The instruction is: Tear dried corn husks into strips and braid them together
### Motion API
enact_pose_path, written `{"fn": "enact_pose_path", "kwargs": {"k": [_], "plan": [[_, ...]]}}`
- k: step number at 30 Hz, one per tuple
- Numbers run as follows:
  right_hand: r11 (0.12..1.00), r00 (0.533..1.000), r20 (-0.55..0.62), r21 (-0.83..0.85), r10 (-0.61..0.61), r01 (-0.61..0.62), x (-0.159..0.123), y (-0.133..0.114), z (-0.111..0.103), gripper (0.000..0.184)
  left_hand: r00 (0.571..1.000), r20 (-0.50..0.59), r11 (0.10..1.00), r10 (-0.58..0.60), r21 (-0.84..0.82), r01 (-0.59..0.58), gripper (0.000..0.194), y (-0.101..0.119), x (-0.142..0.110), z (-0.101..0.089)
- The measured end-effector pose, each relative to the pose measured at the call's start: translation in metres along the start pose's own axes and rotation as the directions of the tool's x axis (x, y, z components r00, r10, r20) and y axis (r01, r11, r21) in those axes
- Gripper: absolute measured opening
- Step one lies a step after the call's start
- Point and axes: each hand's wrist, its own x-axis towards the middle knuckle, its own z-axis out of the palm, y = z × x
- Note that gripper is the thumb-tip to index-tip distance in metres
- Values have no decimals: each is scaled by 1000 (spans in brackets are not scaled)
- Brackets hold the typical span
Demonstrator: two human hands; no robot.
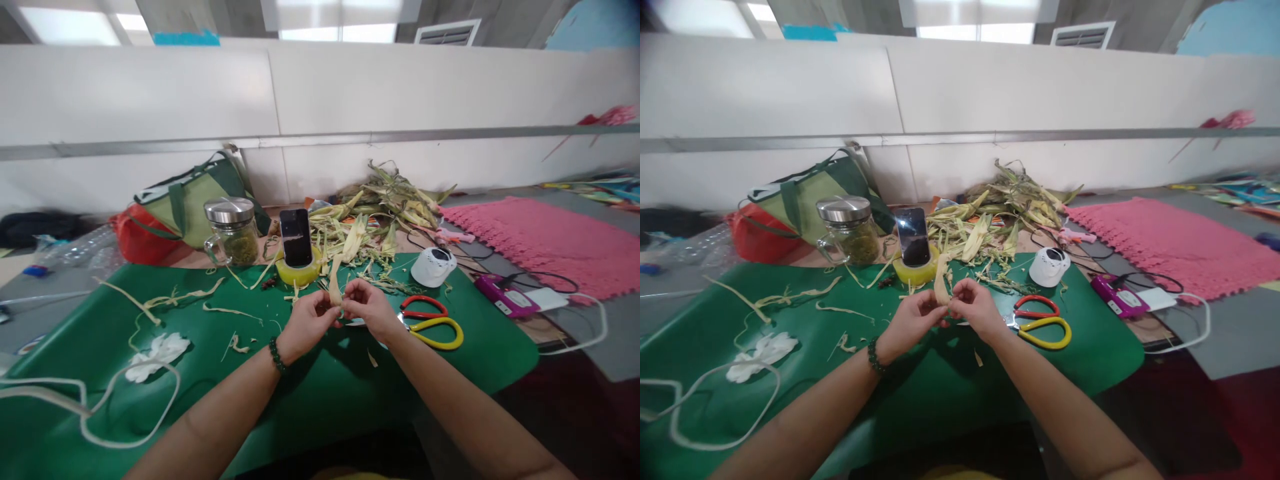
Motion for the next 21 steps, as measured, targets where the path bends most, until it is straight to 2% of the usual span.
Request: {"fn": "enact_pose_path", "kwargs": {"k": [5, 8, 16, 21], "plan": [[991, 994, -26, 76, 111, -108, 1, -2, -1, 38, 999, -32, 999, 44, 23, -44, 24, 1, -1, 3], [990, 993, -17, 88, 116, -115, 0, -3, 0, 38, 998, -51, 999, 39, 12, -38, 26, 2, 0, 3], [1000, 999, 52, 6, 8, -8, -4, -4, 1, 38, 981, 22, 961, -195, -194, 195, 31, 2, 3, -4], [995, 996, 45, -47, -81, 83, -4, -3, 2, 32, 977, 52, 955, -208, -203, 214, 31, 4, 2, -3]]}}
